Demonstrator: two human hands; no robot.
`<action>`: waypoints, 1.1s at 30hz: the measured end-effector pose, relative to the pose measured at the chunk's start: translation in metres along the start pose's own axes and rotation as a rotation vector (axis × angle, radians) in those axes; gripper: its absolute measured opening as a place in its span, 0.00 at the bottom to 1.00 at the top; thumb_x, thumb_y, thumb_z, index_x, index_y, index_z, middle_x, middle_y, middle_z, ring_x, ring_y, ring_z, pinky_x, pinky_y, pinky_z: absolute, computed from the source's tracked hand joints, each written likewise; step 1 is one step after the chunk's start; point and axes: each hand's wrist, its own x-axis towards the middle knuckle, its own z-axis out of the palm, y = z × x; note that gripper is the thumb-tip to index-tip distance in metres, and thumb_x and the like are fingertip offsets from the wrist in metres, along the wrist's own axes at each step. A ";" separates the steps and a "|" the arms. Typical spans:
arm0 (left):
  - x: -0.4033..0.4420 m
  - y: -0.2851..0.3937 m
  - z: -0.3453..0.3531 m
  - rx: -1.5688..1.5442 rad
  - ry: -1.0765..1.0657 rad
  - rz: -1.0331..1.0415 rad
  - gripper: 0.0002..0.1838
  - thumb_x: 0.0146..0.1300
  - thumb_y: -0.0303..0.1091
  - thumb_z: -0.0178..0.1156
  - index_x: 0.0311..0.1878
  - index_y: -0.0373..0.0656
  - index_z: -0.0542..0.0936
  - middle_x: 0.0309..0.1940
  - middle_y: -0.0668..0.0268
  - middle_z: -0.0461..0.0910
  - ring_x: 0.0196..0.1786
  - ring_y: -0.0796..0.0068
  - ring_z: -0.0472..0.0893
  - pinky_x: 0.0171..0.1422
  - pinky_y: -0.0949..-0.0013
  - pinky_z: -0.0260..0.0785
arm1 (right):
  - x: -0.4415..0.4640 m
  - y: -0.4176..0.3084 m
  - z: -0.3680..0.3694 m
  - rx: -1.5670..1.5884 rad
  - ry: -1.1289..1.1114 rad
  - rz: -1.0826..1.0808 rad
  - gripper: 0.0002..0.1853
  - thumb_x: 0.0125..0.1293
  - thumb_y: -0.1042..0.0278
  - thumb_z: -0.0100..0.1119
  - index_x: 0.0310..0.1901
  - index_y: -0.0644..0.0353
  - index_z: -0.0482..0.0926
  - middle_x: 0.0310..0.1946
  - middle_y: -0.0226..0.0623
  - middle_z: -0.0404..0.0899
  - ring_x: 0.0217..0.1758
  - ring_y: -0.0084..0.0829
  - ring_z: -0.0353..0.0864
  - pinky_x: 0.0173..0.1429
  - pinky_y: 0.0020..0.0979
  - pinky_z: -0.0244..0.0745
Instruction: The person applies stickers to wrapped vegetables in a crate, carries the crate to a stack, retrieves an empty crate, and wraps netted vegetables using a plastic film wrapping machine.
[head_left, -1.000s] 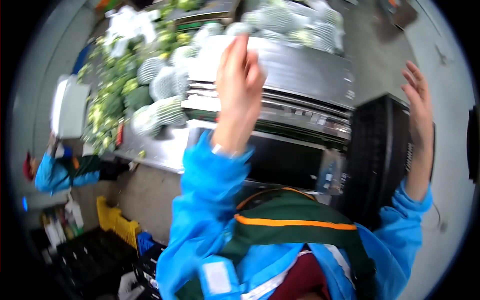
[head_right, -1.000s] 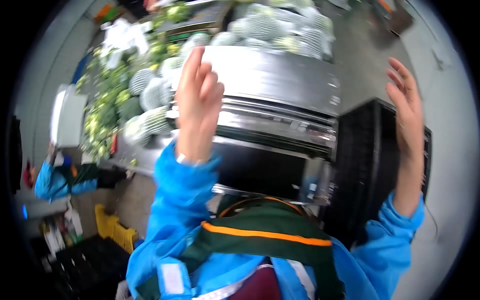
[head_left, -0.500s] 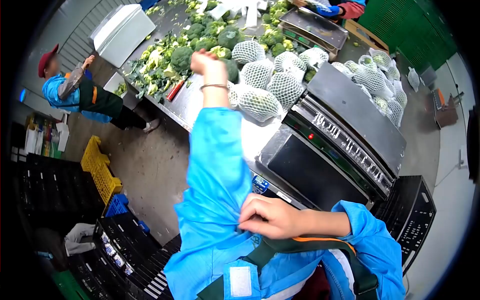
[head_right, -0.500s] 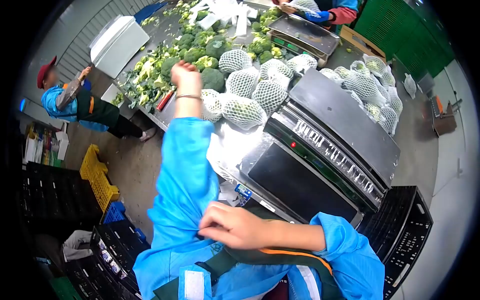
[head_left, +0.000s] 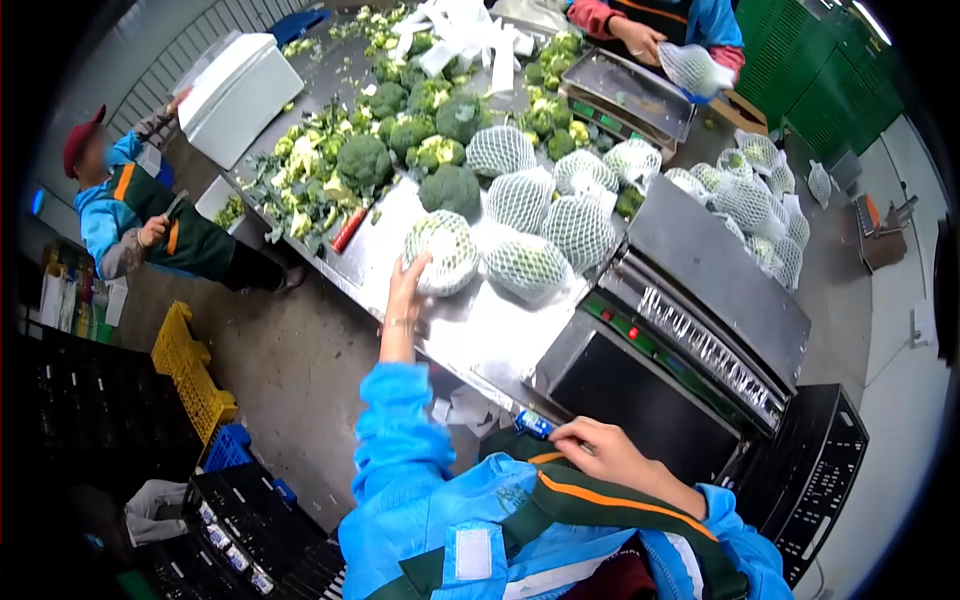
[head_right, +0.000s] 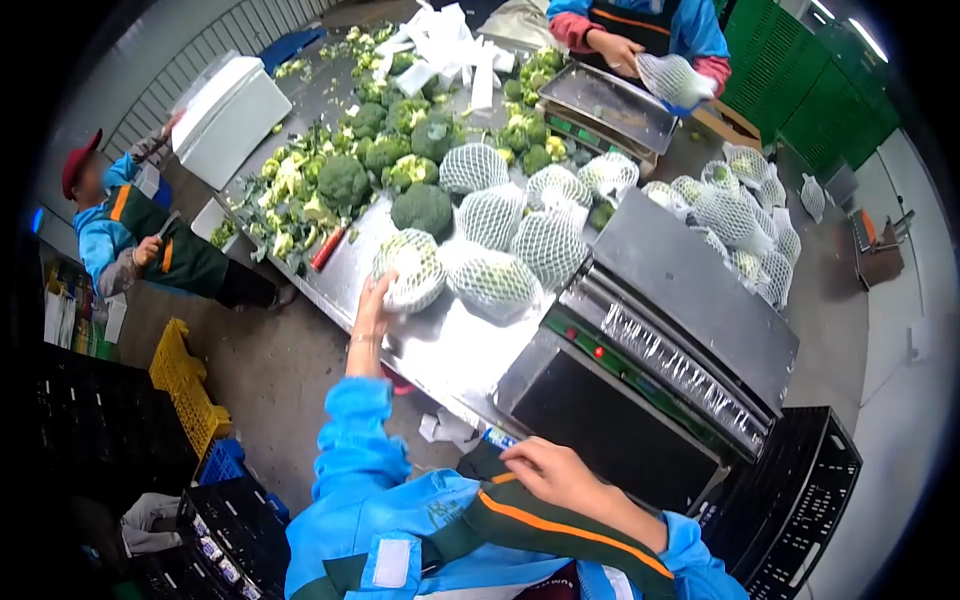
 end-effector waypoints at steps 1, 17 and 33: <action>-0.010 0.007 0.002 -0.030 -0.118 0.080 0.35 0.49 0.31 0.66 0.60 0.40 0.62 0.50 0.59 0.73 0.52 0.64 0.74 0.53 0.58 0.70 | -0.003 0.000 -0.009 0.062 0.109 0.021 0.07 0.60 0.73 0.56 0.40 0.65 0.76 0.33 0.39 0.78 0.36 0.28 0.79 0.38 0.27 0.74; -0.137 -0.109 0.420 0.890 -1.056 0.620 0.33 0.57 0.46 0.60 0.62 0.40 0.63 0.56 0.51 0.69 0.57 0.59 0.71 0.60 0.63 0.63 | -0.054 0.109 -0.308 0.411 0.924 0.243 0.36 0.57 0.49 0.58 0.60 0.66 0.62 0.52 0.42 0.72 0.50 0.31 0.75 0.52 0.29 0.68; -0.149 -0.091 0.309 1.696 -0.472 1.118 0.17 0.46 0.48 0.66 0.20 0.41 0.79 0.23 0.63 0.77 0.36 0.61 0.72 0.50 0.58 0.56 | -0.165 0.147 -0.203 -0.698 0.950 0.683 0.20 0.52 0.46 0.60 0.24 0.58 0.81 0.27 0.38 0.77 0.37 0.39 0.72 0.47 0.39 0.59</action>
